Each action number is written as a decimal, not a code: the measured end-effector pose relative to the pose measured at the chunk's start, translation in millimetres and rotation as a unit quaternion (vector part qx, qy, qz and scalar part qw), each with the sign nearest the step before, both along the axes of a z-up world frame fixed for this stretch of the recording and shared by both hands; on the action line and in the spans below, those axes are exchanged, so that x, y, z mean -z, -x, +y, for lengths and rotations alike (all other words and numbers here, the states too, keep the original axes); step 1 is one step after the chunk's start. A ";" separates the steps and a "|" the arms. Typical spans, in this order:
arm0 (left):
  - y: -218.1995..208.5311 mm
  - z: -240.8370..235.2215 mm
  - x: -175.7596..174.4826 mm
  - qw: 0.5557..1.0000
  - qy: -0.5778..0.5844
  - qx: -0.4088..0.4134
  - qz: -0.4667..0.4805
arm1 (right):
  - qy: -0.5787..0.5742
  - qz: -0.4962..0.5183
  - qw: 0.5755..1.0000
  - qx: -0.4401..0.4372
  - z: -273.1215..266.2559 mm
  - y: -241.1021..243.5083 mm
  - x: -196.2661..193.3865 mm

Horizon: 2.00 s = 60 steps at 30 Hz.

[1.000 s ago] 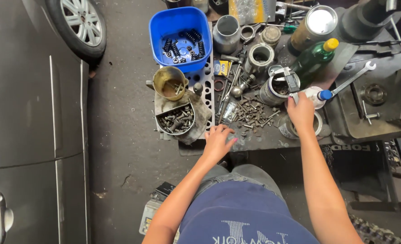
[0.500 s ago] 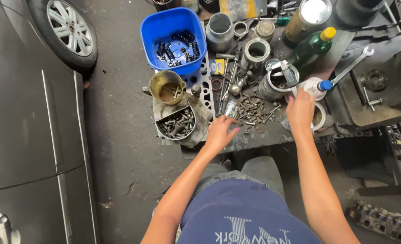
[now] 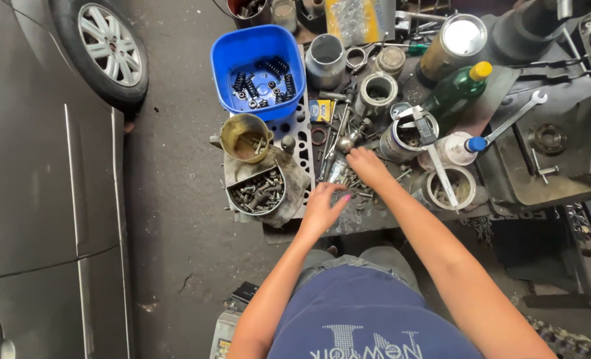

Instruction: The person picks up small metal screws from a workbench and measures them using a digital caliper. They repeatedly place the screws into the caliper jaws, read the measurement, and then set the screws aside or back into a container. The person also moves a bottle and a metal can on the workbench during the process.

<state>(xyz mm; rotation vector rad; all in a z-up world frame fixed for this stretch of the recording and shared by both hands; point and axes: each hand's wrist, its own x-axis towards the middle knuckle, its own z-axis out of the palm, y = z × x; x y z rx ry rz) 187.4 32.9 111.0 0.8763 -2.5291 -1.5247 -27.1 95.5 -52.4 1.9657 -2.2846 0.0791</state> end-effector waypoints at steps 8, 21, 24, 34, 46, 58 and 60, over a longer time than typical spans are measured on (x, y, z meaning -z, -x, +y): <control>-3.0 0.9 27.9 0.999 -0.022 -0.003 -0.032 | -0.010 -0.027 1.000 -0.001 -8.6 13.0 23.9; 38.5 10.6 32.0 0.960 -0.251 -0.097 0.081 | 0.281 -0.522 0.768 0.242 77.1 -39.4 -189.6; 45.6 4.4 51.8 0.993 -0.099 -0.023 0.059 | 0.340 -0.316 0.824 0.326 125.5 -27.9 -214.9; 91.9 -22.3 87.5 0.986 0.158 0.022 -0.048 | 0.228 -0.142 0.843 0.467 211.3 -5.3 -171.6; 60.3 -15.2 43.6 0.989 0.135 0.030 -0.058 | 0.062 -0.205 0.971 0.108 68.2 -24.3 -71.7; 29.5 -4.6 71.1 0.989 0.109 0.033 -0.092 | -0.007 0.013 1.000 0.003 41.5 -3.3 -39.4; 31.8 -2.4 85.5 0.988 0.113 0.041 -0.097 | 0.001 0.025 1.000 0.000 43.5 0.7 -33.0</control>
